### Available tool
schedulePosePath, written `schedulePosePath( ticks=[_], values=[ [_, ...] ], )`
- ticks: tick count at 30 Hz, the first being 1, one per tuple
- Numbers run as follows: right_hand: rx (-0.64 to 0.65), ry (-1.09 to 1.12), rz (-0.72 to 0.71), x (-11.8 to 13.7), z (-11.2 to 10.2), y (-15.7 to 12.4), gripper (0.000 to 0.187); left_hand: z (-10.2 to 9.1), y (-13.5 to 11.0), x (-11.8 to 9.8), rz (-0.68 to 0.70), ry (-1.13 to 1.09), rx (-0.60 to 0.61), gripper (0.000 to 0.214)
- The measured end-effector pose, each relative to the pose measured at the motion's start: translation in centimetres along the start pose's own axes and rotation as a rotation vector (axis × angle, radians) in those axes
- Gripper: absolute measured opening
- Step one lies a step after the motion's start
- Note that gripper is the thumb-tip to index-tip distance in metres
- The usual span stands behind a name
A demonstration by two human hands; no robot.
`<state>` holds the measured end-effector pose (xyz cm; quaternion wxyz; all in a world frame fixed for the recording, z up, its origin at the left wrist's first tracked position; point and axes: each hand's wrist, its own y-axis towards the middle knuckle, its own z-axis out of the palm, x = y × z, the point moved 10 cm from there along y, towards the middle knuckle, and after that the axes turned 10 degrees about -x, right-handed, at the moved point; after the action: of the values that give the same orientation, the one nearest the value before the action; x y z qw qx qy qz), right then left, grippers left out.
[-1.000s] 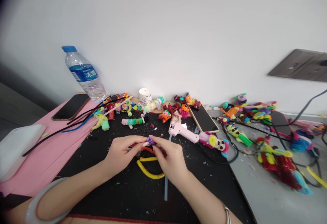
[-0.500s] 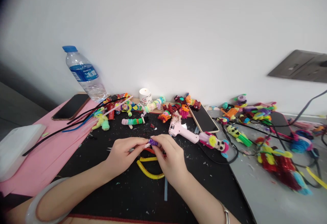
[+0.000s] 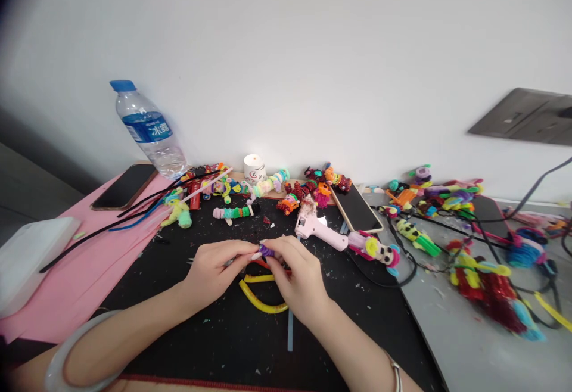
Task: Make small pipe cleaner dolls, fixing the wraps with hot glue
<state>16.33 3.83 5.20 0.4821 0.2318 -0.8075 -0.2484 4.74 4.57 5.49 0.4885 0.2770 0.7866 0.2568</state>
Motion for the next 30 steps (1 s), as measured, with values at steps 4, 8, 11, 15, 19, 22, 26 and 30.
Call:
schedulePosePath(
  ticks=[4,8,11,15,19,22,26,30],
  values=[
    [0.015,-0.001,-0.001,0.0,0.2,0.0,0.027,0.1,0.2,0.5,-0.062,-0.018,0.008,0.007],
    [0.019,0.003,0.017,-0.2,0.2,-0.2,0.025,0.3,0.3,1.0,-0.121,-0.027,0.028,0.008],
    [0.019,0.007,0.035,-0.5,0.2,-0.4,0.025,0.3,0.2,1.2,-0.139,-0.03,0.035,0.009],
    [0.021,0.02,0.078,-0.9,0.2,-0.6,0.023,0.2,0.1,1.3,-0.148,-0.032,0.032,0.008],
    [0.023,0.032,0.094,-1.1,0.5,-0.6,0.024,0.2,0.1,1.2,-0.148,-0.033,0.032,0.008],
    [0.029,0.033,0.094,-1.1,0.6,-0.6,0.024,0.3,0.2,1.1,-0.141,-0.032,0.035,0.009],
    [0.029,0.033,0.097,-1.0,0.5,-0.7,0.022,0.3,0.3,1.1,-0.135,-0.034,0.034,0.01],
    [0.04,0.03,0.1,-0.9,0.5,-0.6,0.021,0.2,0.3,0.9,-0.131,-0.033,0.029,0.01]
  ],
)
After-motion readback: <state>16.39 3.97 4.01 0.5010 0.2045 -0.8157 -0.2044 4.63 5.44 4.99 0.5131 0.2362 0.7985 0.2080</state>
